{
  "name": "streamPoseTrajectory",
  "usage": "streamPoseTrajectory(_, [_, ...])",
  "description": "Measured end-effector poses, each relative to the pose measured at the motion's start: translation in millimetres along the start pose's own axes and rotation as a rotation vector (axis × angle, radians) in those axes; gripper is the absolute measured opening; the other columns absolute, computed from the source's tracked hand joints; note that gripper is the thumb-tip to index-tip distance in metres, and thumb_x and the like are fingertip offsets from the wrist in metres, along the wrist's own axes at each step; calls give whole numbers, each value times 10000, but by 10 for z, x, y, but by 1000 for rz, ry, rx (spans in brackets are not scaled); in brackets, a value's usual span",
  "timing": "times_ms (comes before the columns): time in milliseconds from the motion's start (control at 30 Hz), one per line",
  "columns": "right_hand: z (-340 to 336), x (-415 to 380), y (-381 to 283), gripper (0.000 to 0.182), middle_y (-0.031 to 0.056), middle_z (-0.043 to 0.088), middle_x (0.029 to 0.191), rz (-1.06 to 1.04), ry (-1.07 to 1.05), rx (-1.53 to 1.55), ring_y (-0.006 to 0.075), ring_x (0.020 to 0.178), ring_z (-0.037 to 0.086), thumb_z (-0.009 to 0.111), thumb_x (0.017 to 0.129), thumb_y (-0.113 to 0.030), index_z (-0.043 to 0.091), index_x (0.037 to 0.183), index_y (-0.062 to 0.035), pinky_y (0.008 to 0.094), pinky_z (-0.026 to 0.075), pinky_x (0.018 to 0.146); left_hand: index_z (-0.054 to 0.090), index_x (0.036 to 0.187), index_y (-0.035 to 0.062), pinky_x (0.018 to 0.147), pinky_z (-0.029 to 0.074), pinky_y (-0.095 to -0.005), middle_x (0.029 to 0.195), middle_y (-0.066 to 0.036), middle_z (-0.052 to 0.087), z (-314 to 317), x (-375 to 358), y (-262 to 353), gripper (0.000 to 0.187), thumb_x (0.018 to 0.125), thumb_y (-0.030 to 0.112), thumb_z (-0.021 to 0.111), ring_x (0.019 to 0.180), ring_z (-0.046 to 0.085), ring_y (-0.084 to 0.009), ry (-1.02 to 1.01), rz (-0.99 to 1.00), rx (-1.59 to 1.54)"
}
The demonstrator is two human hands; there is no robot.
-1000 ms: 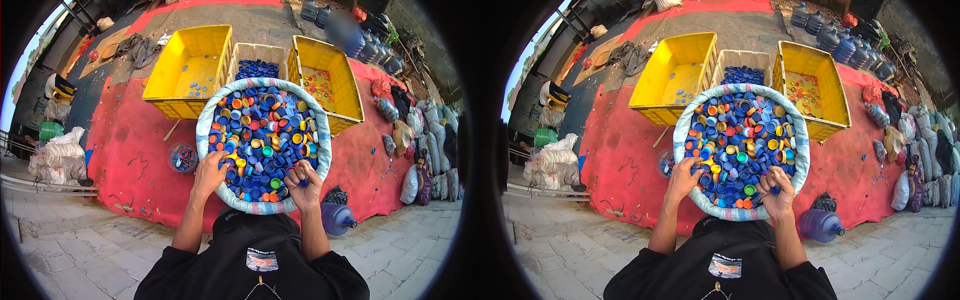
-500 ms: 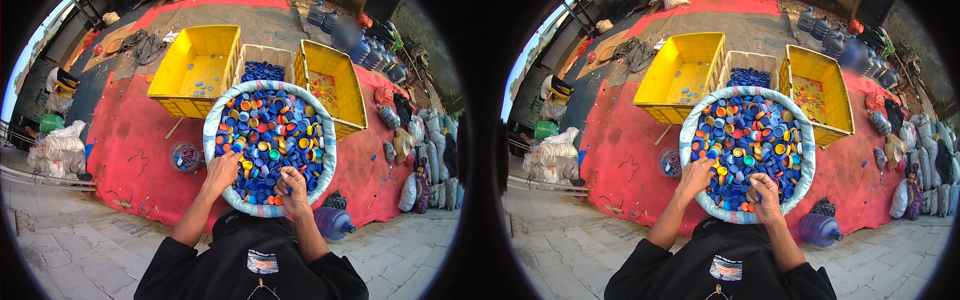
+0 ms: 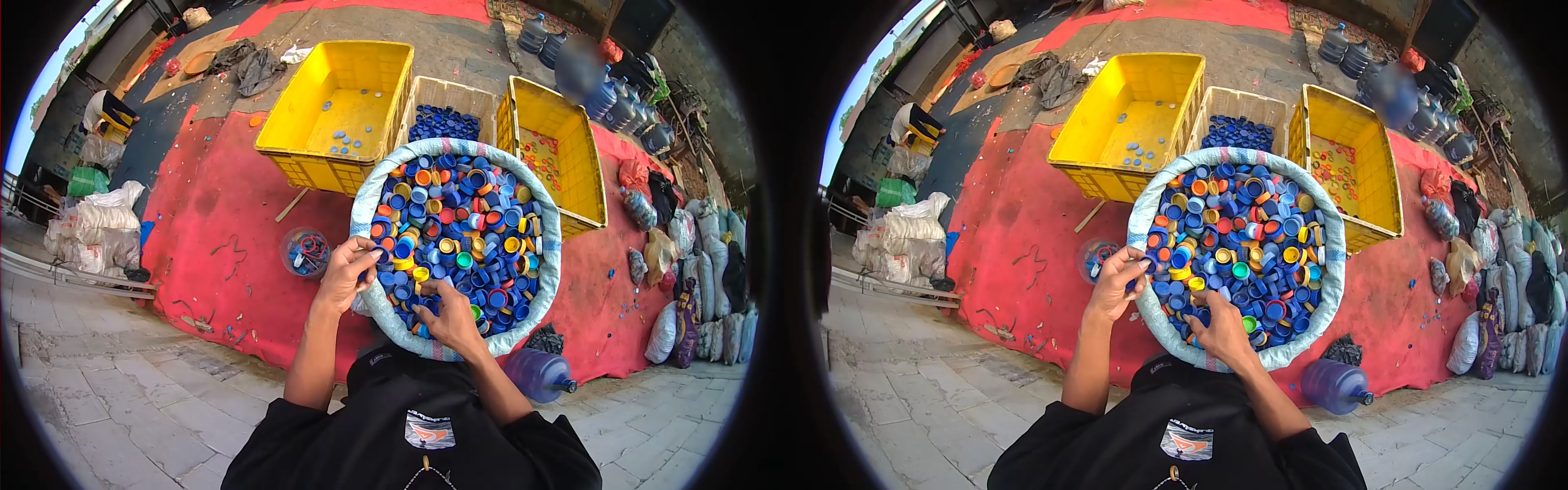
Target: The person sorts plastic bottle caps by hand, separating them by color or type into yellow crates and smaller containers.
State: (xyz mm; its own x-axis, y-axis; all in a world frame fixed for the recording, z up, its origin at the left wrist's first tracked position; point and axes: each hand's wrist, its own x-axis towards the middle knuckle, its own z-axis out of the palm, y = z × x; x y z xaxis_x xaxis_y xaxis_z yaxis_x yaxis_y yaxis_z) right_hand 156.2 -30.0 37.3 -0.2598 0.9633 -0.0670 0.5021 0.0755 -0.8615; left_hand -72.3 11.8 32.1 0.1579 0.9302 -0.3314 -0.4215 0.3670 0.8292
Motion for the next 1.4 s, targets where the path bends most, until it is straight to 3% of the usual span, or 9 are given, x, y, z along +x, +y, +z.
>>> streamPoseTrajectory(133, [104,106,-66,507,249,637,1094,-114,-51,-121,420,1008,618,717,774,-121,535,1228,11,454,506,852,558,1035,70,477,457,-171,943,-139,675,-77,-128,-52,163,882,73,614,614,598,-63,57,-15,-278])
streamPoseTrajectory(367, [249,251,-90,582,233,653,1079,-2,-229,-203,428,985,628,741,742,-97,515,1268,7,454,498,848,560,1063,24,561,537,-252,954,-137,656,-135,-250,-242,187,924,150,563,709,648,-153,86,-23,-337])
streamPoseTrajectory(467, [285,266,6,567,180,673,1035,-148,-101,-138,337,800,667,730,769,-94,504,1277,14,405,520,748,553,1063,17,634,555,-278,1004,-153,650,-116,-298,-271,185,948,160,542,786,662,-184,129,-25,-390])
streamPoseTrajectory(600, [166,301,-84,431,31,611,881,220,9,546,92,587,456,651,871,-131,527,1262,3,272,404,551,547,1102,9,773,547,-338,1069,-167,644,-11,-323,-234,205,942,138,535,908,660,-235,130,-3,-483])
streamPoseTrajectory(667, [-20,317,26,384,12,563,824,405,-74,1291,106,595,434,575,914,-213,548,1240,-12,270,363,544,551,1126,7,828,530,-363,1095,-165,641,48,-311,-245,236,939,150,539,954,650,-242,148,18,-496])
streamPoseTrajectory(733, [-142,346,-7,404,42,555,877,515,-6,1484,128,683,462,493,932,-292,559,1207,-4,278,378,594,549,1149,-4,877,509,-398,1131,-177,629,107,-268,-236,286,928,179,542,1005,632,-270,135,5,-561])
streamPoseTrajectory(900, [-275,279,64,382,130,574,1120,498,133,1610,229,919,557,464,922,-275,530,1196,-17,376,477,801,531,1184,-22,997,439,-458,1223,-211,577,394,-216,-198,365,930,240,525,1141,566,-332,45,-36,-711])
streamPoseTrajectory(1167, [-321,309,36,509,261,451,1317,465,284,1641,382,1247,453,509,817,-106,411,1268,110,473,376,1097,495,1166,-55,1091,368,-478,1256,-239,526,739,121,-372,407,931,272,550,1229,490,-375,84,-153,-818])
streamPoseTrajectory(1400, [-724,977,-41,323,208,464,1150,339,448,1766,298,989,509,532,783,-68,472,1072,66,433,448,983,480,1114,-107,1086,366,-462,1154,-227,528,1163,1099,109,470,927,321,532,1167,508,-344,136,-146,-686])
